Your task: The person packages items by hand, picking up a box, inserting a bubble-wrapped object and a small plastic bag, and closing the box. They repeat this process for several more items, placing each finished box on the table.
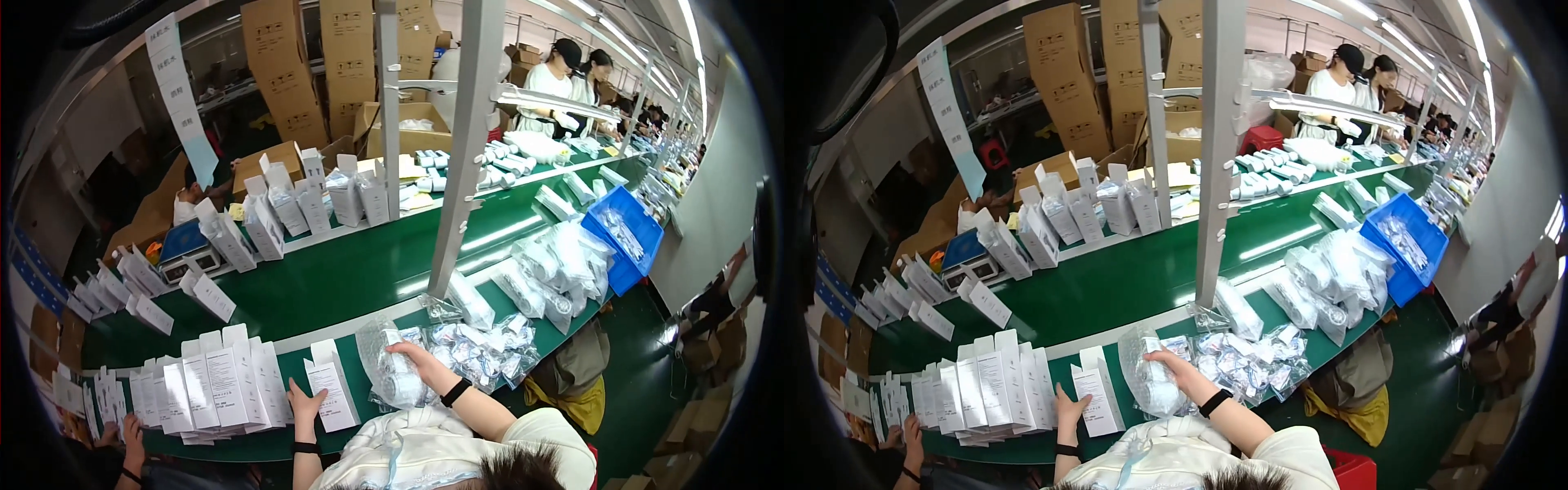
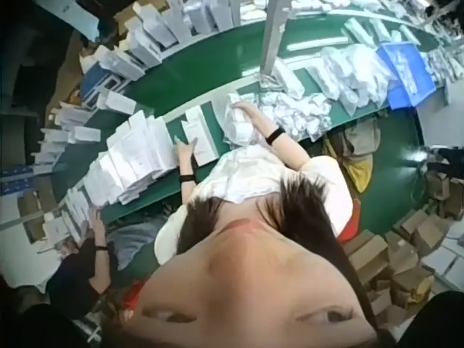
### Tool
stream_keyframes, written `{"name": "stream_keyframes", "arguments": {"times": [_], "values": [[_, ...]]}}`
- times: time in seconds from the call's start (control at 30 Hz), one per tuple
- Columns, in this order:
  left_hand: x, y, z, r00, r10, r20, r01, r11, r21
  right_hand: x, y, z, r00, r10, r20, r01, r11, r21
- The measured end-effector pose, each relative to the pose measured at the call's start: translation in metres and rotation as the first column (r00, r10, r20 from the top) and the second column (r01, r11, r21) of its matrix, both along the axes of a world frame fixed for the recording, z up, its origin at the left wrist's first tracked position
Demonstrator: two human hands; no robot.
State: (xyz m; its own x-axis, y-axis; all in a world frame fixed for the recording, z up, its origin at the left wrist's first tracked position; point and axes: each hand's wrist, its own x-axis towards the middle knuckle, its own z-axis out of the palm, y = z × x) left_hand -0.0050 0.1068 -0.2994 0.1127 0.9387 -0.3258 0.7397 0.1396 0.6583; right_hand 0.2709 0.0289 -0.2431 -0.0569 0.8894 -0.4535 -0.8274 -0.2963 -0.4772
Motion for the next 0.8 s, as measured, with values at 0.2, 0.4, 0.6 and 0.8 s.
{"name": "stream_keyframes", "arguments": {"times": [0.2, 0.4, 0.6, 0.8], "values": [[0.019, -0.008, -0.012, 0.818, 0.034, 0.574, 0.133, 0.960, -0.246, -0.007, -0.001, -0.024, 0.990, -0.078, -0.119, 0.077, 0.997, -0.016], [0.058, -0.028, 0.057, 0.512, -0.200, 0.836, 0.067, 0.979, 0.193, -0.009, 0.019, -0.010, 0.984, -0.179, 0.025, 0.174, 0.976, 0.134], [0.051, -0.003, 0.068, 0.562, -0.342, 0.753, 0.276, 0.936, 0.219, -0.015, 0.024, 0.017, 0.986, -0.122, 0.114, 0.100, 0.977, 0.186], [0.055, 0.007, 0.069, 0.647, -0.540, 0.538, 0.356, 0.838, 0.413, -0.006, 0.018, 0.019, 0.985, -0.153, 0.078, 0.144, 0.983, 0.117]]}}
